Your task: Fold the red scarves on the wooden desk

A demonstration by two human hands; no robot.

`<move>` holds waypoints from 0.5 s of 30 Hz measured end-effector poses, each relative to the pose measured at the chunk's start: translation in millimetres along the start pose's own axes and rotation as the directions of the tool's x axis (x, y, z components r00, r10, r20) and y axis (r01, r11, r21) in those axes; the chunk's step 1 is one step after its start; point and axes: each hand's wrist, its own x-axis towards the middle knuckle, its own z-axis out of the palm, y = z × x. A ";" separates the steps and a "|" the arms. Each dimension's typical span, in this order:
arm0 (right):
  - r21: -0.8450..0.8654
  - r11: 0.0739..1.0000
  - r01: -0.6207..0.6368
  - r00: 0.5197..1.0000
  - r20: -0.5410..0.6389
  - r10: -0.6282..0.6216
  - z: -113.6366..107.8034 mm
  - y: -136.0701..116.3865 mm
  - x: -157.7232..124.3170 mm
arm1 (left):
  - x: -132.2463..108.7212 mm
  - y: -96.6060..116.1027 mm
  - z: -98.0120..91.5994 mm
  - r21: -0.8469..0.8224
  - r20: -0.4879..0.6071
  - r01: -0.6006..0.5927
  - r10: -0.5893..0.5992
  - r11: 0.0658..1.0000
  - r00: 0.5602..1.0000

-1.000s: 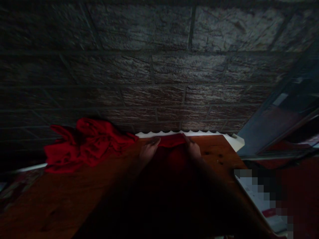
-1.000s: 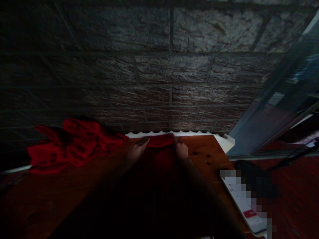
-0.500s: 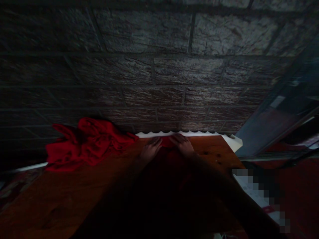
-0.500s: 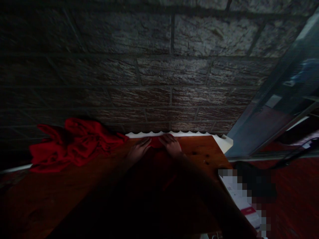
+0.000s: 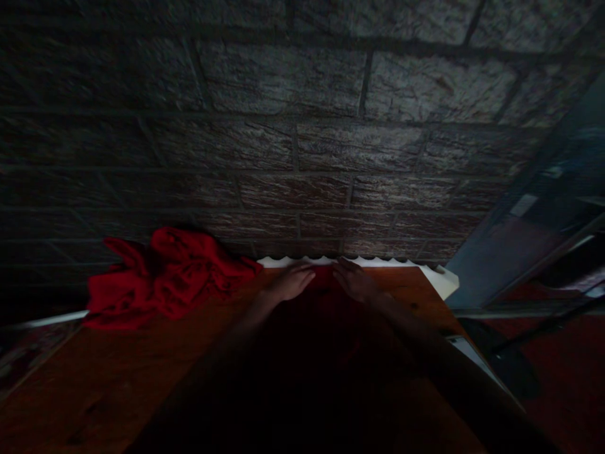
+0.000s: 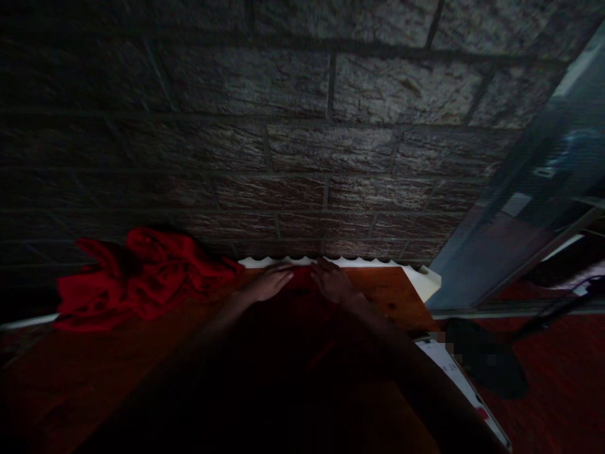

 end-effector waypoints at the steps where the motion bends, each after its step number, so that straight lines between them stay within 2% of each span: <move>1: -0.019 0.999 -0.046 0.999 -0.023 0.046 3.3 -4.1 5.7 | 4.4 2.7 0.6 -0.002 -0.021 -0.037 0.037 0.999 0.999; 4: -0.097 0.975 -0.201 0.979 -0.050 0.197 23.0 -9.4 11.9 | 4.2 8.5 12.8 0.092 -0.014 -0.077 0.078 0.993 0.997; 8: -0.146 0.932 -0.331 0.943 -0.079 0.322 45.0 -4.8 2.1 | -9.9 6.3 30.4 0.226 -0.042 -0.023 0.034 0.974 0.999; 15: -0.112 0.868 -0.483 0.875 -0.042 0.482 45.4 -3.5 -9.2 | -33.6 -4.4 36.2 0.297 -0.094 0.063 -0.037 0.953 0.995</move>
